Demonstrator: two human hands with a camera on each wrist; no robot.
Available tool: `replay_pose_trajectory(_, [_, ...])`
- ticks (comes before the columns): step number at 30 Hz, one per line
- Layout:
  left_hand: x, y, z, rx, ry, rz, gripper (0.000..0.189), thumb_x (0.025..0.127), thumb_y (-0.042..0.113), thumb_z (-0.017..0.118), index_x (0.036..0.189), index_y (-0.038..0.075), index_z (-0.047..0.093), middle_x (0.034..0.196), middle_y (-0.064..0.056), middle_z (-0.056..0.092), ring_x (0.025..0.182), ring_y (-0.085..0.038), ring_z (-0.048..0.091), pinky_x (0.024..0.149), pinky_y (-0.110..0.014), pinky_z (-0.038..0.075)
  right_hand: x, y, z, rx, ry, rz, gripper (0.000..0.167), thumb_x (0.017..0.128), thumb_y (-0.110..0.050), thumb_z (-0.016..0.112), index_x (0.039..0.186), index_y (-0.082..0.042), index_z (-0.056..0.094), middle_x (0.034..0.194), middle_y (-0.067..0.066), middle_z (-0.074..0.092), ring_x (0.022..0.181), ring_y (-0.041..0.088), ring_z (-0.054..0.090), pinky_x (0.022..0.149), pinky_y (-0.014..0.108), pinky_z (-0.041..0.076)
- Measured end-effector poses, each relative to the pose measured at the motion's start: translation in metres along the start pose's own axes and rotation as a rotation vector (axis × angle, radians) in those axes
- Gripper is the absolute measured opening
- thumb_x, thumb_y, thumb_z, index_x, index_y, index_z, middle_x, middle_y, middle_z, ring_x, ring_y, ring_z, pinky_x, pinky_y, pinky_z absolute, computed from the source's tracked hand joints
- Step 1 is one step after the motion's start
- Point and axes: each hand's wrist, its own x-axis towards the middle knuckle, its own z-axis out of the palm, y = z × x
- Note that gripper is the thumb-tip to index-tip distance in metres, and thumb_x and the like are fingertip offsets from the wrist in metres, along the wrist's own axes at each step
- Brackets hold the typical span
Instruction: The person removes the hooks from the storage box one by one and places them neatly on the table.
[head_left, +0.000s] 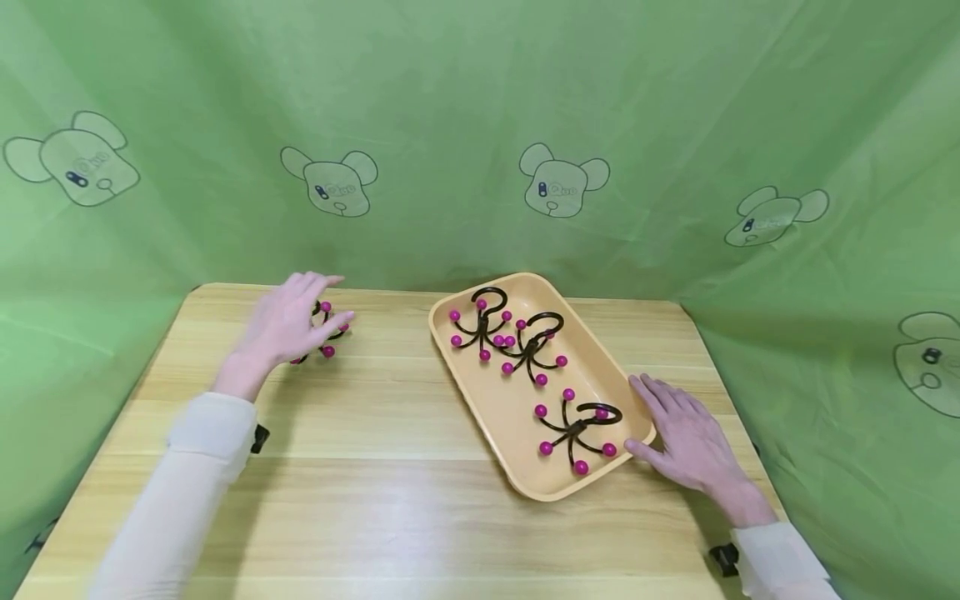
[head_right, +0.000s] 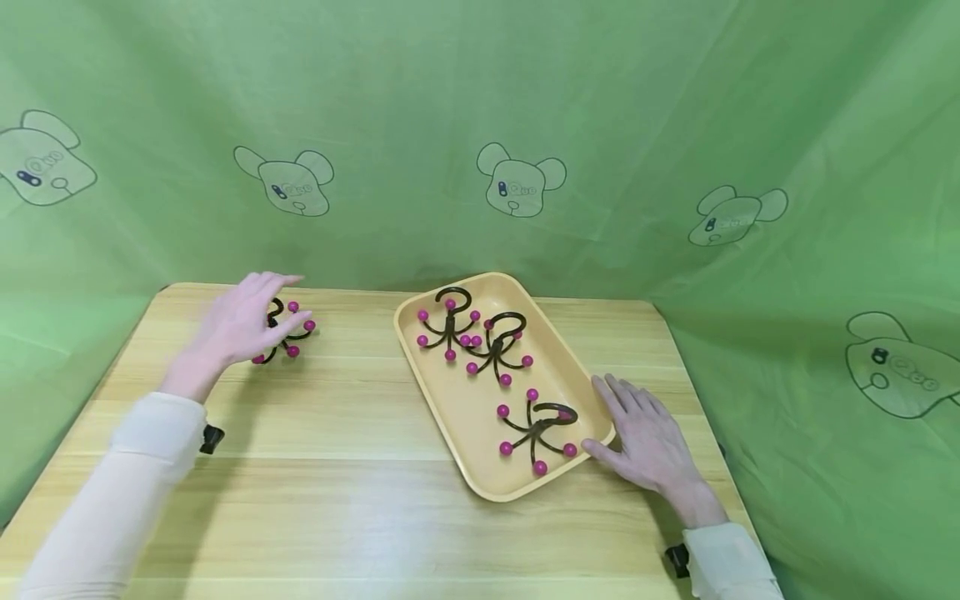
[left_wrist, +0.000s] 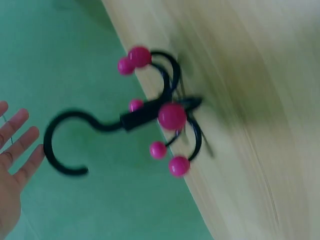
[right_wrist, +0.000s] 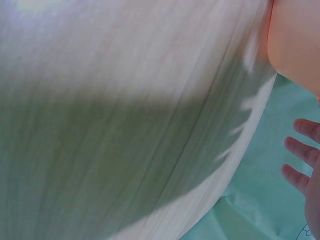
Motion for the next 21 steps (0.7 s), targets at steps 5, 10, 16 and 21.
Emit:
replay_pose_trajectory(5, [0.003,0.018,0.012,0.004,0.017,0.053,0.068,0.102,0.056,0.062,0.151,0.009,0.054,0.145,-0.017,0.063,0.132,-0.038,0.057,0.112,-0.059,0.049,-0.001,0.000,0.001,0.001,0.001,0.000,0.104,0.086,-0.059,0.073,0.166,-0.010,0.029,0.162,0.025,0.044,0.145,0.048,0.045,0.118,0.066,0.038])
replay_pose_trajectory(10, [0.009,0.032,0.022,0.013,0.042,0.105,0.067,0.101,0.055,0.064,0.149,0.009,0.056,0.145,-0.018,0.064,0.133,-0.038,0.058,0.113,-0.057,0.050,-0.001,0.000,0.002,-0.005,-0.001,0.001,0.105,0.086,-0.059,0.073,0.167,-0.011,0.027,0.163,0.025,0.043,0.146,0.048,0.044,0.118,0.067,0.038])
replay_pose_trajectory(16, [0.016,0.050,0.035,-0.003,0.038,0.132,0.065,0.102,0.056,0.062,0.147,0.009,0.057,0.142,-0.016,0.066,0.132,-0.036,0.060,0.114,-0.055,0.050,-0.002,-0.001,0.003,-0.005,-0.002,0.003,0.105,0.086,-0.060,0.073,0.167,-0.010,0.028,0.163,0.025,0.043,0.145,0.048,0.045,0.117,0.068,0.039])
replay_pose_trajectory(21, [0.026,0.068,0.046,-0.028,0.032,0.166,0.062,0.103,0.054,0.059,0.147,0.009,0.058,0.143,-0.015,0.066,0.134,-0.035,0.060,0.118,-0.054,0.048,-0.001,0.000,0.003,-0.001,0.009,0.001,0.104,0.087,-0.061,0.072,0.166,-0.010,0.029,0.163,0.025,0.044,0.145,0.048,0.045,0.117,0.068,0.039])
